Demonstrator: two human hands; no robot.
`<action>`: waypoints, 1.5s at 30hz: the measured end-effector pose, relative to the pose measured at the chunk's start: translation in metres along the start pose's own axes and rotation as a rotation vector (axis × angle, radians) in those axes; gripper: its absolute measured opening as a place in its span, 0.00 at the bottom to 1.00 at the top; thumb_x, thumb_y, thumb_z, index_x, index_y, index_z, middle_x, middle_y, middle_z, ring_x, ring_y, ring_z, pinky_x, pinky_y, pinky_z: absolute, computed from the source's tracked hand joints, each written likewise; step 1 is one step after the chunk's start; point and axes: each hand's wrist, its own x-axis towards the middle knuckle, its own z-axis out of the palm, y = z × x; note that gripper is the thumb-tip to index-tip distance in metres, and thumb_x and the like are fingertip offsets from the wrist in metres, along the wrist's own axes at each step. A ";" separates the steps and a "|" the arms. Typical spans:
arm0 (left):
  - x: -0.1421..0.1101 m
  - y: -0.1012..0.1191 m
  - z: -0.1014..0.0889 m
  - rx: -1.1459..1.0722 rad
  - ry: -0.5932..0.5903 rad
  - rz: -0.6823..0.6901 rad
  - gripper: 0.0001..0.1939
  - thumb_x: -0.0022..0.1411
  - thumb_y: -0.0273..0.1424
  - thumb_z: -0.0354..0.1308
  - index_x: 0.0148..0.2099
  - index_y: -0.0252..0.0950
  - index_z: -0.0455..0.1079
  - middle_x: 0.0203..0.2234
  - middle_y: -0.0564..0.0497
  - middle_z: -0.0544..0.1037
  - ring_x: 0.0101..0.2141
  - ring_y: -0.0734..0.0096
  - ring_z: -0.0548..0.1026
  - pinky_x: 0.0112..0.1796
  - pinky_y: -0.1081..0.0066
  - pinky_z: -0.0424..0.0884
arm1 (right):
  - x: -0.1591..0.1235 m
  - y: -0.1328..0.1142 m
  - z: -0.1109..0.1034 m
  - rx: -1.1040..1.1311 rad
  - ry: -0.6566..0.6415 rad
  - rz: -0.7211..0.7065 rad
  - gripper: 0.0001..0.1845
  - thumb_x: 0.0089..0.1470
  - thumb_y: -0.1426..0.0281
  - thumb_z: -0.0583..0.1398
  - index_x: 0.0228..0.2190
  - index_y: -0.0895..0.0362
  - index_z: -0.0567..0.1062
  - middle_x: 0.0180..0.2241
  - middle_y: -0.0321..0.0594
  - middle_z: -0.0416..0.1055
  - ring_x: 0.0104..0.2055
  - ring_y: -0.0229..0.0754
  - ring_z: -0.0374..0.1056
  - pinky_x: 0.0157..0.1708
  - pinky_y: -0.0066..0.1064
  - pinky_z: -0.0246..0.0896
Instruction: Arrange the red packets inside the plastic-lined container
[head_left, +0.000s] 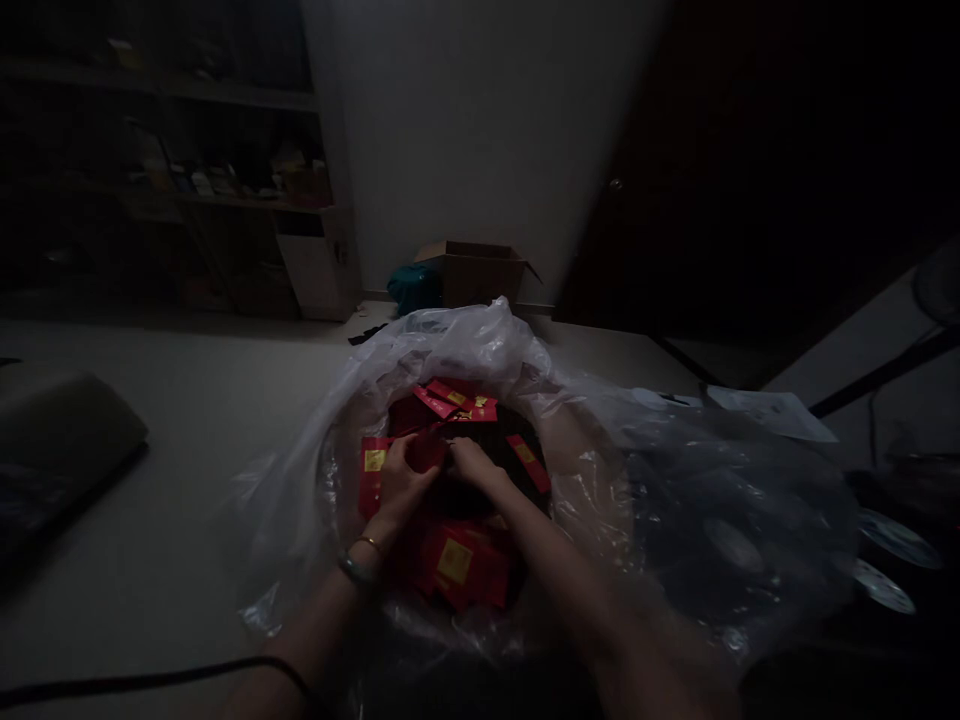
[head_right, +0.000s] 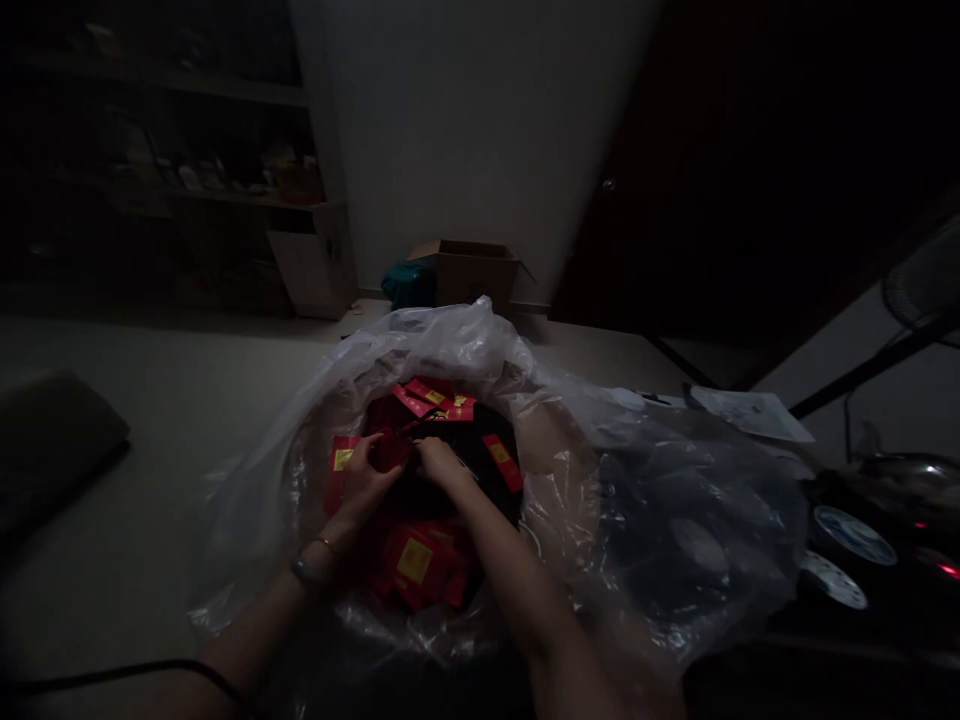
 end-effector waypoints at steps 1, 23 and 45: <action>0.000 0.000 0.000 -0.001 -0.004 0.003 0.22 0.45 0.30 0.63 0.45 0.36 0.66 0.39 0.47 0.75 0.41 0.60 0.74 0.44 0.59 0.71 | 0.001 0.002 -0.005 0.018 0.032 0.019 0.15 0.39 0.83 0.60 0.32 0.59 0.75 0.33 0.41 0.75 0.36 0.42 0.69 0.35 0.28 0.61; -0.002 0.007 0.000 -0.070 0.027 -0.130 0.27 0.46 0.35 0.65 0.47 0.37 0.61 0.40 0.46 0.73 0.41 0.57 0.73 0.43 0.58 0.71 | -0.016 -0.068 -0.062 0.198 0.178 -0.115 0.11 0.52 0.71 0.60 0.40 0.56 0.74 0.34 0.39 0.74 0.36 0.40 0.68 0.38 0.32 0.62; -0.001 0.017 -0.010 -0.154 -0.132 0.092 0.33 0.47 0.31 0.65 0.55 0.41 0.57 0.46 0.46 0.65 0.44 0.64 0.69 0.44 0.64 0.70 | -0.042 -0.062 -0.050 -0.219 0.234 -0.264 0.04 0.51 0.75 0.61 0.32 0.56 0.73 0.37 0.42 0.73 0.52 0.49 0.60 0.49 0.43 0.52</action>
